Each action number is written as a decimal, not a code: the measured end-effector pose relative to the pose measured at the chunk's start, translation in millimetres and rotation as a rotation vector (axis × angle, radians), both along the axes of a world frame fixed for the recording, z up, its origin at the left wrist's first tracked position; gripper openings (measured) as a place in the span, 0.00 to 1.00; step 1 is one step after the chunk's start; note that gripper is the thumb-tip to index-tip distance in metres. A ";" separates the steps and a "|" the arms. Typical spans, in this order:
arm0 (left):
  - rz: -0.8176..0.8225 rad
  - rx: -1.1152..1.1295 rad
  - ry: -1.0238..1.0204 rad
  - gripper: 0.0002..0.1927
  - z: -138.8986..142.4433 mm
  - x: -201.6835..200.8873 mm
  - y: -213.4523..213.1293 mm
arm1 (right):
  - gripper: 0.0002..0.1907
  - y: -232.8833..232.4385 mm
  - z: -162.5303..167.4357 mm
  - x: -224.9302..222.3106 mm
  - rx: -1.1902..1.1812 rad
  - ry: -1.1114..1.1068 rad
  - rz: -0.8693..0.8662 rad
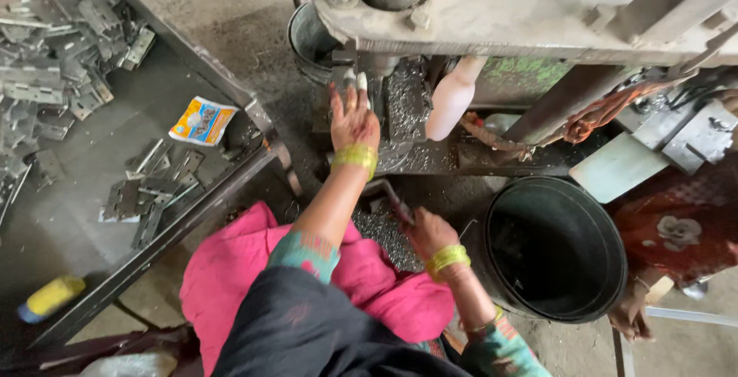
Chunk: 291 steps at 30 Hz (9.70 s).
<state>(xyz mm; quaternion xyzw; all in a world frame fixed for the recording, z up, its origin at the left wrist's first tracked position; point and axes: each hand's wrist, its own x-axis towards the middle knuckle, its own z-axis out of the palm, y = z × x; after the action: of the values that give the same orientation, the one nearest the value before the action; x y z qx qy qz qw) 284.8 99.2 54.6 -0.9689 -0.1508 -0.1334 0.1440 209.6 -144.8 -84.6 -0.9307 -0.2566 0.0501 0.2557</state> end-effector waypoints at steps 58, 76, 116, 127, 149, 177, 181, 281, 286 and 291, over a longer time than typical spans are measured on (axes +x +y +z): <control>0.043 -0.532 -0.176 0.26 20.6 -26.8 6.6 | 0.18 2.3 37.0 -33.0 -0.130 0.264 -0.056; 0.637 -0.440 -0.142 0.27 -32.8 -206.2 379.3 | 0.11 79.4 204.3 0.9 0.064 -0.361 -0.092; 0.520 1.389 0.718 0.25 -34.9 33.5 -19.9 | 0.21 6.5 91.9 11.3 -0.056 0.105 -0.006; 0.986 2.267 0.951 0.22 -46.8 31.1 -11.7 | 0.21 -6.7 8.5 2.9 -0.070 0.119 -0.002; 0.108 -0.057 0.092 0.26 24.8 -17.0 -25.8 | 0.23 -5.2 21.5 -24.6 0.004 0.199 -0.087; 0.044 0.045 0.018 0.25 30.3 -5.5 -11.8 | 0.21 -4.4 1.8 -23.9 -0.049 0.168 -0.090; -0.002 -0.342 0.058 0.24 22.3 -16.9 -9.8 | 0.24 2.9 -7.2 -22.6 -0.052 0.214 -0.100; 0.006 0.043 -0.046 0.23 19.3 -13.1 -27.3 | 0.17 -15.5 -0.1 -5.4 -0.007 0.141 -0.090; -0.062 -0.095 0.112 0.17 36.2 -29.3 -20.7 | 0.20 -8.7 -12.2 -24.6 -0.097 0.227 -0.110; -0.053 -0.064 0.111 0.17 38.6 -20.5 -25.5 | 0.21 -11.3 34.8 8.1 -0.174 0.100 -0.005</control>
<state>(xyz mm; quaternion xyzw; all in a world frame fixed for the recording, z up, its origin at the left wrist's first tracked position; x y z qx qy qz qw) 264.3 73.8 93.3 -0.9826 -0.1210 -0.0782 0.1173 217.7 -156.1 -49.9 -0.9464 -0.2361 0.1177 0.1865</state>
